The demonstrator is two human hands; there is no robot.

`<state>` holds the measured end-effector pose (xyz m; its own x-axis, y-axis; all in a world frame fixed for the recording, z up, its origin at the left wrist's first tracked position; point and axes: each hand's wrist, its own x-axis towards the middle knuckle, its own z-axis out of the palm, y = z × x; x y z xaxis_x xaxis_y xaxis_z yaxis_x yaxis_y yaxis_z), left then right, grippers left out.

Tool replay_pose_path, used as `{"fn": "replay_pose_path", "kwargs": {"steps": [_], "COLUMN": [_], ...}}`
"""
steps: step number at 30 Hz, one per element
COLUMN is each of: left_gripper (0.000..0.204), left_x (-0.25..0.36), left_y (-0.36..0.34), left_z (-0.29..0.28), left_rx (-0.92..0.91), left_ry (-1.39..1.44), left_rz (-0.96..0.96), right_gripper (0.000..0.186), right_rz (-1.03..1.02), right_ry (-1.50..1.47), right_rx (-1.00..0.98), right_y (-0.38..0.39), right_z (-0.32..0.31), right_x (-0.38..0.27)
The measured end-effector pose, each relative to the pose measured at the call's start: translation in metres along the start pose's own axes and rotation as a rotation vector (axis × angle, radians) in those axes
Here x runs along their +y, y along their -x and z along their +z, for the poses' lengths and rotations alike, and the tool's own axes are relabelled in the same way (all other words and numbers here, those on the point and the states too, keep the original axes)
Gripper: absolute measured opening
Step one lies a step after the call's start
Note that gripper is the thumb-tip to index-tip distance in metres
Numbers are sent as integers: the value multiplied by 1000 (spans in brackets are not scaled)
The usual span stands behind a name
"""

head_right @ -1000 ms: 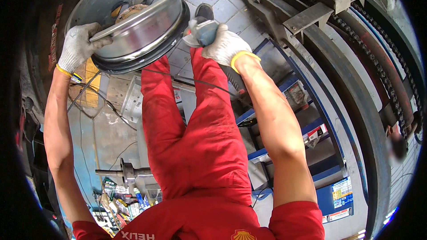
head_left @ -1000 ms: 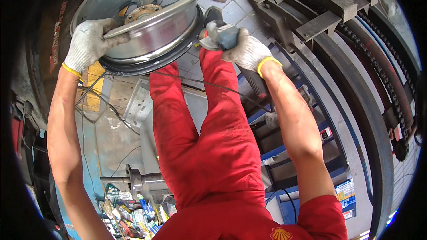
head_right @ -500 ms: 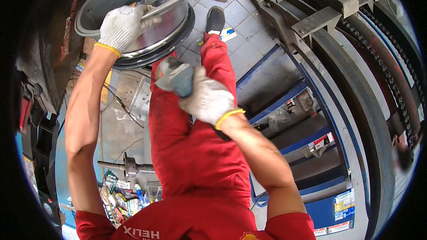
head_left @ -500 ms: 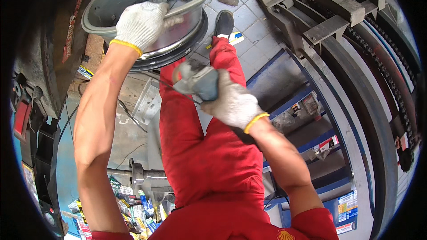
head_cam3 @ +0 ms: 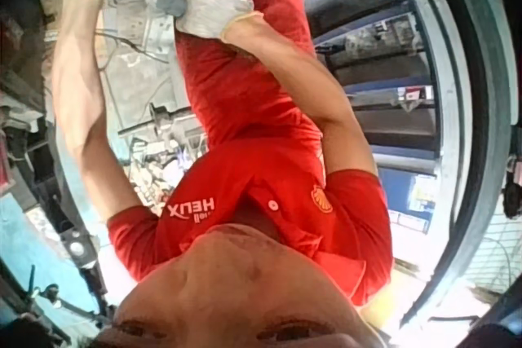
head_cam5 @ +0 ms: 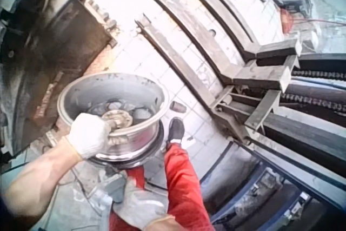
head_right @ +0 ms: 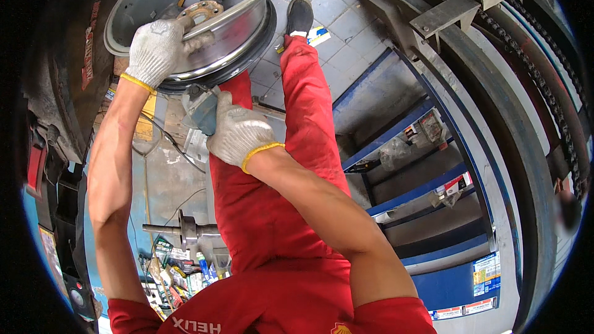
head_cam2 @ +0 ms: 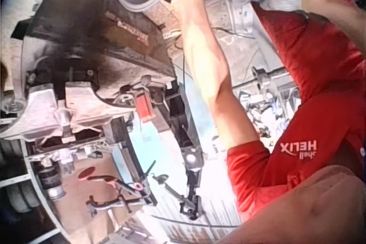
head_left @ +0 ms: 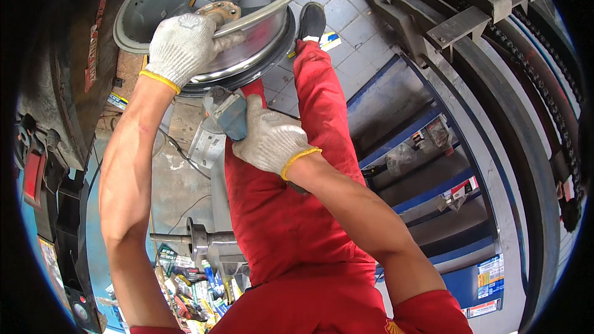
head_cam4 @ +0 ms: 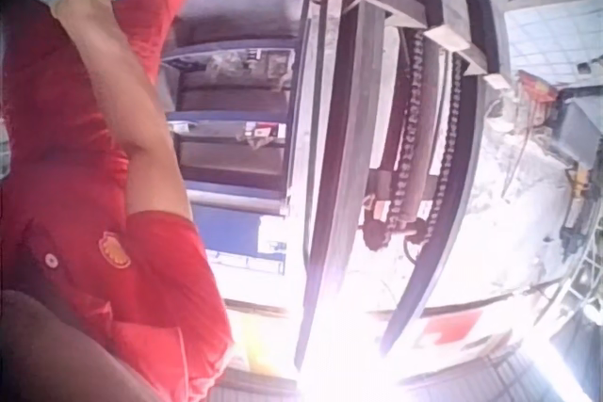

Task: The person removes a tire from a wheel rim using a pry bar and tire machine. They then mount the rim onto a stand and use an angle grinder to grind the rim's surface and edges. The person flips the rim to grind the opposite side as well.

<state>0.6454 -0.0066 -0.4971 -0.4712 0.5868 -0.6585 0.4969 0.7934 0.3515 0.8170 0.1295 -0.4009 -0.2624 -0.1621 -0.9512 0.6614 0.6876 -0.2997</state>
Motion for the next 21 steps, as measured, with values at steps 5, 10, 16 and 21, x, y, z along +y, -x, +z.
{"fn": "replay_pose_path", "kwargs": {"steps": [5, 10, 16, 21], "left_gripper": [65, 63, 57, 58], "left_x": [-5, -10, -13, -22], "left_y": [-1, -1, 2, 1], "left_z": [0, 2, -5, -10], "left_rx": [22, 65, 113, 54], "left_ry": [2, 15, 36, -3], "left_rz": [-2, 17, 41, 25], "right_gripper": [71, 69, 80, 88], "right_rz": [-28, 7, 136, 246], "right_ry": [0, 2, 108, 149], "right_rx": [17, -75, -136, -98], "right_y": [-15, -22, -11, -11], "right_z": [-4, -14, -61, -95], "right_x": [-6, -14, -14, 10]}}
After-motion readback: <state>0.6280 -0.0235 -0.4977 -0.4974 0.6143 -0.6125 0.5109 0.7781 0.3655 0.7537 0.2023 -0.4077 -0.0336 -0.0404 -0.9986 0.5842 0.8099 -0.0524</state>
